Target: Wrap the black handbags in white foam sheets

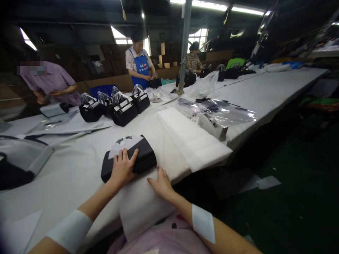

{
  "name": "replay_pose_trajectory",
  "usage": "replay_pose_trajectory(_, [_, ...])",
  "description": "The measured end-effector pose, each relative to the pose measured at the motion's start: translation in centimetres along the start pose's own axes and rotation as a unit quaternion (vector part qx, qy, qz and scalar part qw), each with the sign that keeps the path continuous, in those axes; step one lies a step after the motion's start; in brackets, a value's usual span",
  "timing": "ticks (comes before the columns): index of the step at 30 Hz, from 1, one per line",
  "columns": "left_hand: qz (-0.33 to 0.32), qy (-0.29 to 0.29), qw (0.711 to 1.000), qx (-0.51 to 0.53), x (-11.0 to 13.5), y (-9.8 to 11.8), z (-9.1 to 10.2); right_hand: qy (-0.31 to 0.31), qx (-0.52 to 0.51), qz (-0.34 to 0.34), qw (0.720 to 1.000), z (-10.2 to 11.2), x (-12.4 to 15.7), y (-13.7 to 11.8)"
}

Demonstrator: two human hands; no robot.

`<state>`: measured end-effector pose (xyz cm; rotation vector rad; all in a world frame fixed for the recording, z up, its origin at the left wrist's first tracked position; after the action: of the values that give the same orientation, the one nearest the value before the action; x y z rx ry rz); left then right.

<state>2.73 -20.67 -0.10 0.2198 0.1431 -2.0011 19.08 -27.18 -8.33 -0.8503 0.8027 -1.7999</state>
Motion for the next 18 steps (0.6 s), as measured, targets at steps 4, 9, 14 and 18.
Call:
replay_pose_trajectory(4, [0.001,-0.007,1.0,0.0,0.2,-0.1,0.0,-0.121,-0.164,-0.1,0.974,-1.3,0.3,-0.9])
replay_pose_trajectory(9, [-0.001,-0.029,1.0,-0.005,0.4,-0.2,-0.5,-0.214,-0.249,-0.134,0.935,-2.9,1.1,-1.3])
replay_pose_trajectory(14, [0.007,-0.024,1.0,0.001,-0.2,-1.0,-0.1,-0.226,-0.287,-0.14,0.92,-1.7,3.3,-0.1])
replay_pose_trajectory(18, [-0.005,-0.016,1.0,0.022,0.1,-1.3,0.2,-0.242,-0.308,-0.114,0.913,0.3,5.2,0.9])
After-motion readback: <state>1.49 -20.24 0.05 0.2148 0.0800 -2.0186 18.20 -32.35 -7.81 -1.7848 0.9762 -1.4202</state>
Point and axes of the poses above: each hand's wrist, its own x-axis away from the middle knuckle, its own z-axis out of the back of the hand, y = z × x, the point moved 3 cm from there along -x, towards the middle knuckle, and after that the axes turned 13 degrees about x, right-handed, at the moved point
